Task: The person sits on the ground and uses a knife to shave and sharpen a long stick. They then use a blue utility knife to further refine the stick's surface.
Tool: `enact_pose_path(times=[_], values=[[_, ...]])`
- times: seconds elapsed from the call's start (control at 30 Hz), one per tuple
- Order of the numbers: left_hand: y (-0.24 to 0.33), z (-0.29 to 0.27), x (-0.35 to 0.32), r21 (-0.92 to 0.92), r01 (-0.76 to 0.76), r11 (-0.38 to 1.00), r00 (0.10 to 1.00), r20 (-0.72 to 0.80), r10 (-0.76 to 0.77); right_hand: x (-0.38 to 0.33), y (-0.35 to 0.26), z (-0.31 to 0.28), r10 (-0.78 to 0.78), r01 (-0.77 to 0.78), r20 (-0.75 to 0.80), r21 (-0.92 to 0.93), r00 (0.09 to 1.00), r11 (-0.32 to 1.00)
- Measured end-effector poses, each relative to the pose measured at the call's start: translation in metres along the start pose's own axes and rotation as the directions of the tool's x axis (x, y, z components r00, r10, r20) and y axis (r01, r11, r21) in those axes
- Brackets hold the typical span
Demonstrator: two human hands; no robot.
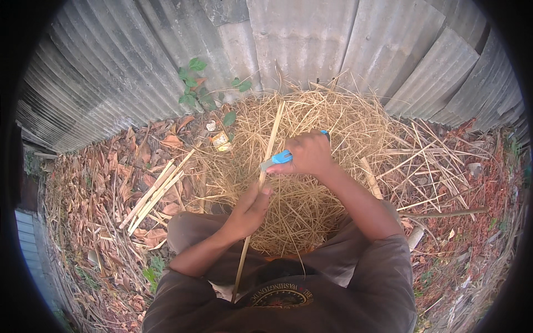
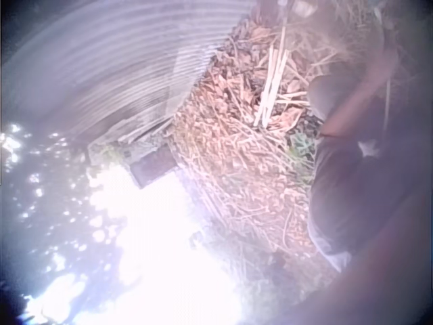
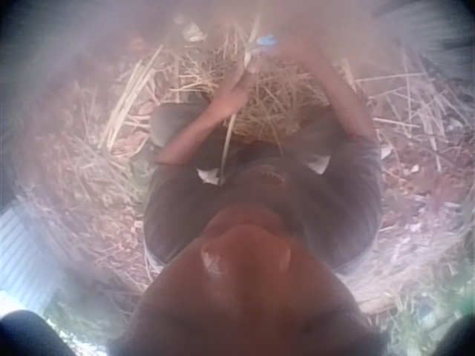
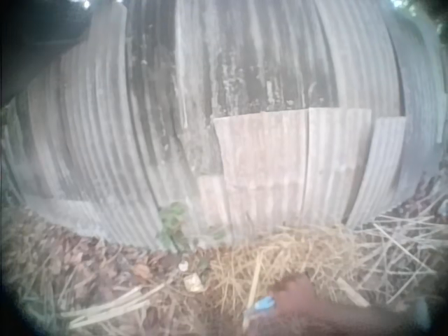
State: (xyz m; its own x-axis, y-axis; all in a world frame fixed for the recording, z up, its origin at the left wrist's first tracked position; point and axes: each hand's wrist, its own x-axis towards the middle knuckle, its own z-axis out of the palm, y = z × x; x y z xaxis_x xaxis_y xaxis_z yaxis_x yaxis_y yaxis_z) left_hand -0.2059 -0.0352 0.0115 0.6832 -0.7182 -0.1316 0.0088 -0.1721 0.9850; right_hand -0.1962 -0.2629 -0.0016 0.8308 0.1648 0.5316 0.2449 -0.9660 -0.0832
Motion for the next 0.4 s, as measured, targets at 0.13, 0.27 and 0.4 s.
enact_pose_path(times=[0.13, 0.27, 0.4], values=[[0.004, 0.000, -0.001, 0.027, 0.129, 0.991, 0.992, 0.003, -0.129, 0.002, 0.008, 0.005, 0.012, -0.012, -0.021, -0.006, 1.000, 1.000], [0.002, 0.006, -0.007, -0.171, 0.302, 0.938, 0.953, 0.091, -0.290, 0.006, 0.040, 0.012, 0.058, -0.072, -0.108, -0.130, 0.992, 0.989], [0.002, 0.006, -0.005, -0.190, 0.311, 0.931, 0.949, 0.122, -0.292, 0.004, 0.048, 0.017, 0.079, -0.079, -0.002, -0.087, 0.997, 0.993]])
